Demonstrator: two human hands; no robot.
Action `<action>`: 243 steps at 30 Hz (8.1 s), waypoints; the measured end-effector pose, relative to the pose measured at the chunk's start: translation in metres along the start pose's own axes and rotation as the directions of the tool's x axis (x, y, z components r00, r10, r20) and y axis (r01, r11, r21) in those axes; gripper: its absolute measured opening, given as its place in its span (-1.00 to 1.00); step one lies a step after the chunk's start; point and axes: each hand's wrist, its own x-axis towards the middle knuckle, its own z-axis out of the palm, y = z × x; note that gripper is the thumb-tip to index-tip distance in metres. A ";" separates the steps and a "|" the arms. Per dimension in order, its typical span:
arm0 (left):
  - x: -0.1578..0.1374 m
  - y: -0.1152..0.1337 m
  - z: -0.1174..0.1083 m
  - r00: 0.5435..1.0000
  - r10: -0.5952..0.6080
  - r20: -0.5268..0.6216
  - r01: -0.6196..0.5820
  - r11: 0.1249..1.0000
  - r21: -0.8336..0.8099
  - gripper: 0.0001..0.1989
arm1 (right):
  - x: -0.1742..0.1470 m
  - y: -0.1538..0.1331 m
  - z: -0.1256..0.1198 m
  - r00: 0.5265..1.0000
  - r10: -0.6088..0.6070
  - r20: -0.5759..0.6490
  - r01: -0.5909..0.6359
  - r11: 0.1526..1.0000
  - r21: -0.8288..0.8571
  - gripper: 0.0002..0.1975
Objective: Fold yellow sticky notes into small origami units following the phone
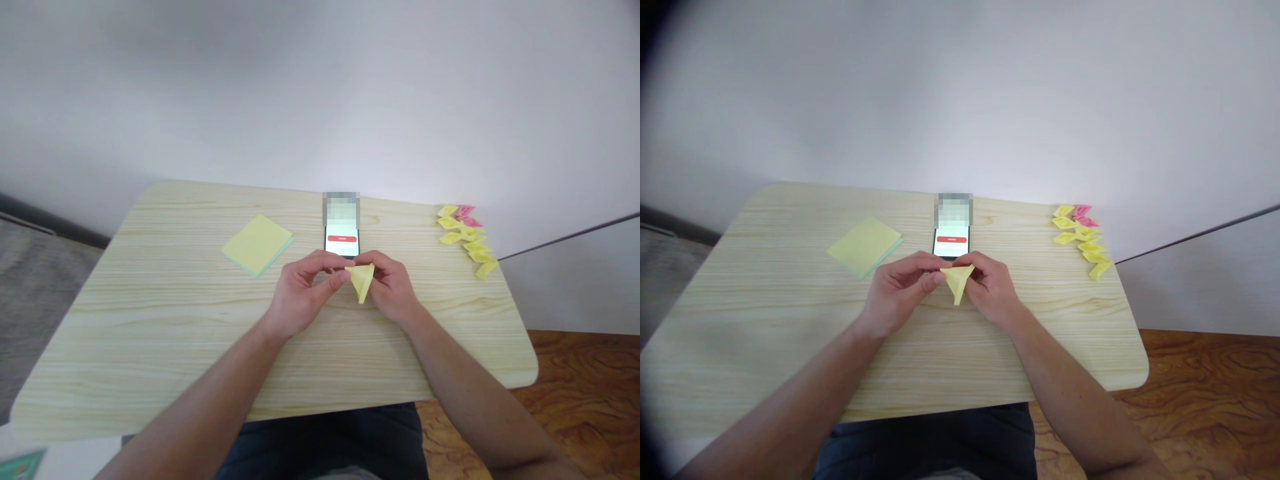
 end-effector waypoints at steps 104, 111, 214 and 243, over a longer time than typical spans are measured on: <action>-0.002 -0.003 -0.001 0.993 -0.097 -0.067 0.095 0.995 -0.029 -0.81 | 0.007 -0.005 -0.004 0.977 0.126 0.173 -0.191 0.883 0.430 -0.84; -0.003 0.001 0.003 0.999 -0.004 -0.053 0.015 0.980 0.197 -0.81 | 0.005 -0.008 -0.002 0.985 0.131 0.114 -0.158 0.947 0.280 -0.81; -0.001 0.004 0.002 0.996 -0.033 0.077 0.011 0.962 0.272 -0.75 | 0.000 -0.011 -0.002 0.997 0.077 0.015 -0.078 0.992 0.095 -0.88; -0.003 0.005 0.006 0.965 0.263 0.006 -0.233 0.845 0.482 -0.93 | 0.002 -0.011 -0.002 0.972 0.235 0.004 -0.234 0.963 0.137 -0.87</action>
